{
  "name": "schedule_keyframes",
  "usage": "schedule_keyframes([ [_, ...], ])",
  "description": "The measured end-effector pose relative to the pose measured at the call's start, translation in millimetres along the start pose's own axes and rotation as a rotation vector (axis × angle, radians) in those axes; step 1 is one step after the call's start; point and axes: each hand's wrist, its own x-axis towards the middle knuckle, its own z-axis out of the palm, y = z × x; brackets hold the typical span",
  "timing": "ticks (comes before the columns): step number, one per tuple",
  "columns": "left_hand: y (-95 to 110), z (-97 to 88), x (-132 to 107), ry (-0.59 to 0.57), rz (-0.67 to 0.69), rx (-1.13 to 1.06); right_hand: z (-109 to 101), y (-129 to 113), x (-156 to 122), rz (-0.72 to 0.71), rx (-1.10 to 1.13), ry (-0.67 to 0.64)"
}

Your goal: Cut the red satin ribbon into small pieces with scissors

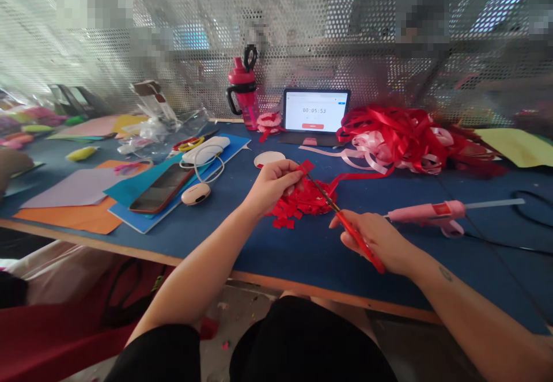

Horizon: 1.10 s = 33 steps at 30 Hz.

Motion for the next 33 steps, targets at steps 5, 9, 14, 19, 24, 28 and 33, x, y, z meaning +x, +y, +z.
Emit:
schedule_keyframes([
  [5,2,-1.7,0,-0.007,0.004,0.039,-1,0,0,0.013,0.053,-0.008],
  [9,3,-2.0,-1,-0.016,-0.002,0.046,1,2,1,-0.026,0.159,0.014],
  [14,1,-4.0,0,-0.032,-0.003,0.037,4,3,0,0.002,0.291,0.015],
  [19,1,-3.0,1,-0.022,-0.011,0.029,3,2,0,0.033,0.313,0.020],
  [24,3,-0.8,0,-0.003,-0.014,-0.024,5,6,2,0.023,0.325,0.063],
  [28,5,1.4,-1,0.012,-0.010,-0.075,7,10,1,0.013,0.305,0.104],
  [33,2,3.6,0,0.041,0.030,-0.078,7,8,-1,0.005,0.244,0.126],
])
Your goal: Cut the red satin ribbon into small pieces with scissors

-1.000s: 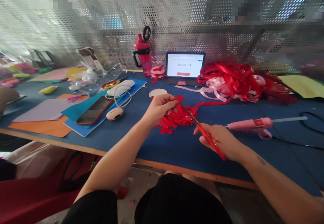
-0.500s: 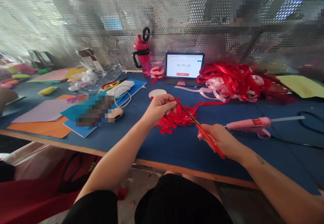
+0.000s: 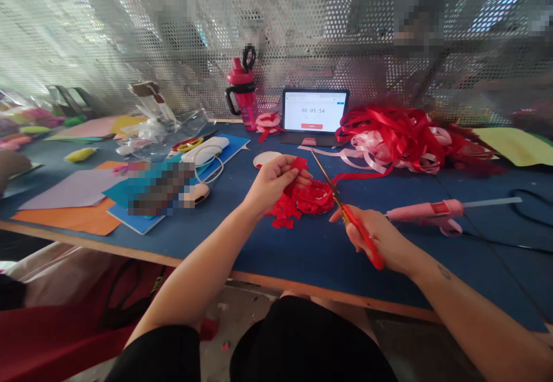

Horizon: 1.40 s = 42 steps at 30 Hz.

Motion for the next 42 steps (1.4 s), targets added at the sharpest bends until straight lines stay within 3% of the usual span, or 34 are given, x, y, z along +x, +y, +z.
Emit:
schedule_keyframes([
  [5,0,-2.2,0,0.049,-0.022,-0.006,-1,-6,0,0.024,-0.082,-0.039],
  [15,1,-2.1,0,0.038,-0.005,0.071,-3,-5,2,-0.003,-0.243,-0.102],
  [28,1,-3.6,1,-0.040,-0.043,0.078,-6,-12,2,0.010,-0.317,-0.145],
  [33,2,-4.4,0,-0.063,-0.048,0.127,-8,-10,2,0.018,-0.269,-0.149],
  [42,0,-6.5,1,-0.071,-0.059,0.124,-3,-6,1,0.021,0.041,-0.147],
])
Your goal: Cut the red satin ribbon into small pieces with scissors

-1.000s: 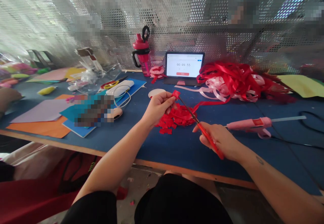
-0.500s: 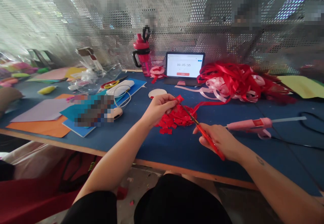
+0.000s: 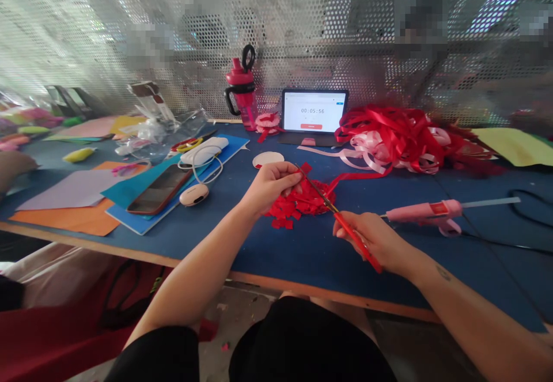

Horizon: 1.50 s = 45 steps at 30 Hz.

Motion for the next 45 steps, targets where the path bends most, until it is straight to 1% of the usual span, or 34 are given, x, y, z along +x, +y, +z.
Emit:
schedule_keyframes([
  [5,-0.9,-0.5,0.5,-0.001,0.005,-0.001,1.0,1.8,0.6,0.012,0.022,0.028],
  [10,1.2,1.0,0.3,-0.007,0.003,-0.086,3.1,8.0,1.6,-0.008,-0.014,0.149],
  [12,2.0,1.8,0.1,-0.011,-0.005,-0.137,3.5,9.3,1.3,-0.024,0.000,0.168],
  [17,1.9,4.3,0.3,0.007,0.029,-0.139,3.1,5.4,-0.5,-0.013,0.000,0.143],
  [22,2.7,6.2,-0.6,0.032,0.012,-0.143,1.6,0.9,-1.0,0.011,-0.097,0.088],
  [28,1.6,3.7,-0.9,0.086,0.006,-0.129,1.6,3.0,-0.1,0.001,-0.176,0.063],
  [36,-0.8,2.1,0.9,0.068,0.035,-0.037,0.6,0.4,-0.2,-0.007,-0.275,0.058],
  [45,-0.7,2.8,-0.3,-0.007,0.026,-0.008,-0.5,0.1,0.6,0.012,-0.306,0.040],
])
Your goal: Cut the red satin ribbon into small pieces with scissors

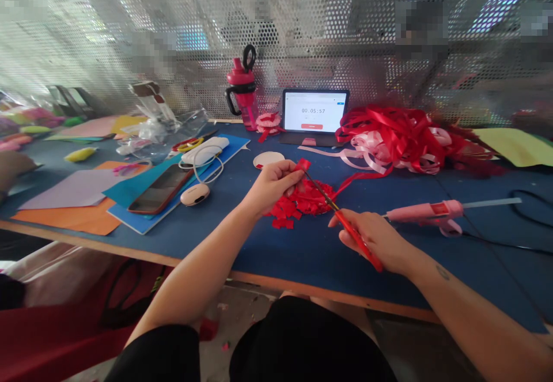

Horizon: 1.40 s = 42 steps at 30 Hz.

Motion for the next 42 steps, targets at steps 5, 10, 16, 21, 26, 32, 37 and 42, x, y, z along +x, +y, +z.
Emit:
schedule_keyframes([
  [5,1,-0.6,-1,-0.026,-0.018,-0.014,0,0,1,0.000,-0.021,-0.007],
  [10,4,-2.0,0,-0.053,-0.043,-0.032,0,0,2,-0.004,0.006,-0.016],
  [16,5,-7.7,1,-0.097,-0.132,-0.045,-3,-2,1,0.031,0.123,-0.050],
  [21,5,-12.8,3,-0.144,-0.160,-0.055,-3,-2,4,0.068,0.124,-0.068],
  [26,7,-16.5,3,-0.176,-0.210,-0.053,-2,-1,4,0.054,0.090,-0.068],
  [32,7,-17.7,4,-0.147,-0.228,-0.051,-3,-1,2,0.041,0.051,-0.055],
  [37,7,-17.8,5,-0.156,-0.219,-0.076,-5,-3,0,-0.005,0.013,-0.044],
  [42,4,-19.8,5,-0.177,-0.216,-0.057,-3,-2,0,-0.002,0.118,-0.054],
])
